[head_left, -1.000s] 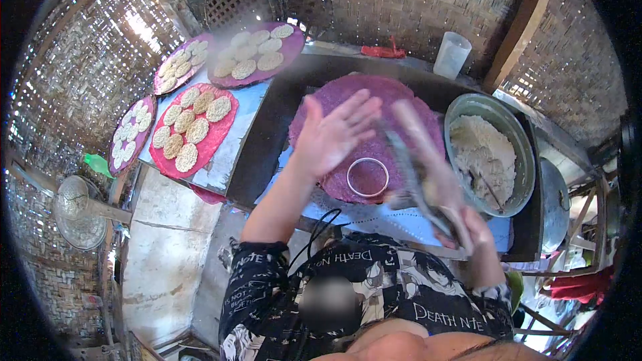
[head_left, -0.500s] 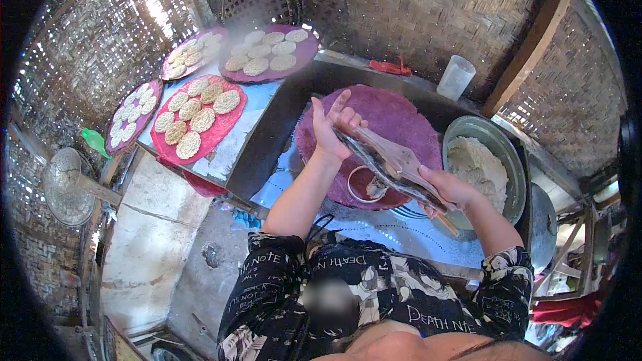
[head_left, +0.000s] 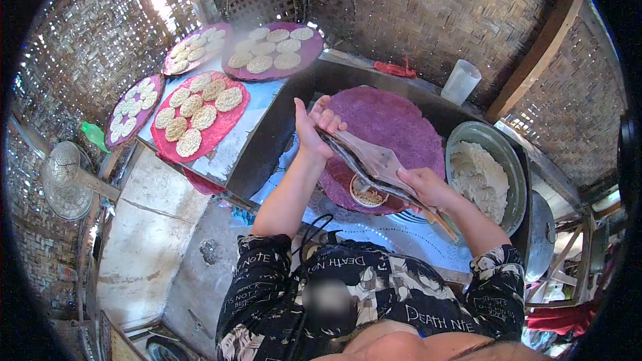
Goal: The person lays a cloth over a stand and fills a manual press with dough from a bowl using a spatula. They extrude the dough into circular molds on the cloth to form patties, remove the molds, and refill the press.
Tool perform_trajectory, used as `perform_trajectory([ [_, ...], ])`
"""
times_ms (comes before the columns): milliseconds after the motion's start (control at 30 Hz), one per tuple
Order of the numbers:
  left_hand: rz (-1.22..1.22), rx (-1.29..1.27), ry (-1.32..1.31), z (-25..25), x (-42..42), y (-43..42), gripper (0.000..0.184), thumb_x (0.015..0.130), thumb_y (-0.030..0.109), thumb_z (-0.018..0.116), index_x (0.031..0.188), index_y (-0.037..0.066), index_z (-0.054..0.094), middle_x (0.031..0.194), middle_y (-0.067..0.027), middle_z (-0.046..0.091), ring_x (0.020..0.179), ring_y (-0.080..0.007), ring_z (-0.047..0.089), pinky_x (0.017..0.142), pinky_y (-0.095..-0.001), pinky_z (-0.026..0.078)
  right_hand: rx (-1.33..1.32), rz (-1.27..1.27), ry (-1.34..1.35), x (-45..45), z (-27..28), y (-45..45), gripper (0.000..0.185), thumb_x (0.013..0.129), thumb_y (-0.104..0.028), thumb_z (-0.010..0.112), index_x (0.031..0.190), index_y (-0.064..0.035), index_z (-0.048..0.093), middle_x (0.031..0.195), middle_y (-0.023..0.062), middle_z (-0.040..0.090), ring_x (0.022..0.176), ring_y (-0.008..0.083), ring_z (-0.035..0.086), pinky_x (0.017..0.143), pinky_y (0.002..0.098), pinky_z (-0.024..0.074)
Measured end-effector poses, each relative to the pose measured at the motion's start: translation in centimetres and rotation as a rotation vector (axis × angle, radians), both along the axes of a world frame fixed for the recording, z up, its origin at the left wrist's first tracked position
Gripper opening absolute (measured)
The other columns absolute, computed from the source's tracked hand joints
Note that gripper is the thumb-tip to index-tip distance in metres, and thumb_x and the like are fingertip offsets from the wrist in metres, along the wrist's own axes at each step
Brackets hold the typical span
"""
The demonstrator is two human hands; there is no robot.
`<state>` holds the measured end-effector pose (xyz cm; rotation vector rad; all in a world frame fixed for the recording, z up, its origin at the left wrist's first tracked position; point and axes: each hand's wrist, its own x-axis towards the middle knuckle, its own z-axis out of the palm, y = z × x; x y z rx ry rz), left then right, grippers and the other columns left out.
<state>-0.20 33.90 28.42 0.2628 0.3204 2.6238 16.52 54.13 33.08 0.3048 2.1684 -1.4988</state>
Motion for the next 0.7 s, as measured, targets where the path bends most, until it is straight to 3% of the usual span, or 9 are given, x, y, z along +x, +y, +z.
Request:
perform_trajectory([
  [133, -0.027, 0.045, 0.002, -0.4, -0.9, 0.2, 0.061, 0.082, 0.067, 0.03, 0.085, 0.012, 0.056, 0.042, 0.0043, 0.028, 0.039, -0.0103, 0.032, 0.051, -0.0279, 0.035, 0.216, -0.029, 0.15, -0.4, 1.4, -0.5, 0.053, 0.086, -0.051, 0.045, 0.084, -0.0002, 0.061, 0.056, 0.0058, 0.055, 0.042, 0.0127, 0.052, 0.037, 0.0258, 0.0414],
  [333, -0.025, 0.077, -0.061, -1.5, 0.2, 2.5, 0.056, 0.082, 0.064, 0.035, 0.076, 0.014, 0.058, 0.038, 0.0063, 0.027, 0.035, -0.0076, 0.029, 0.046, -0.0246, 0.033, 0.358, 0.012, 0.141, 0.4, 2.3, 1.4, 0.053, 0.084, -0.051, 0.048, 0.082, 0.0003, 0.06, 0.054, 0.0056, 0.053, 0.04, 0.0135, 0.051, 0.037, 0.0265, 0.0408],
  [667, 0.002, -0.1, -0.163, 0.3, 2.1, 0.8, 0.057, 0.083, 0.065, 0.03, 0.068, 0.013, 0.049, 0.037, 0.0071, 0.025, 0.031, -0.0077, 0.024, 0.042, -0.0264, 0.029, 0.143, -0.034, 0.032, 2.4, 0.1, -0.1, 0.051, 0.085, -0.052, 0.046, 0.074, -0.0028, 0.055, 0.051, 0.0045, 0.05, 0.037, 0.0117, 0.048, 0.032, 0.0261, 0.0368],
  [700, -0.155, 0.09, 0.056, 0.8, 1.5, 0.2, 0.061, 0.083, 0.066, 0.028, 0.081, 0.011, 0.053, 0.045, 0.0028, 0.039, 0.038, -0.011, 0.036, 0.048, -0.0298, 0.037, 0.144, -0.015, 0.032, 2.1, -0.3, -0.3, 0.047, 0.086, -0.049, 0.045, 0.077, -0.0035, 0.054, 0.052, 0.0044, 0.051, 0.038, 0.0117, 0.049, 0.032, 0.0253, 0.0363],
])
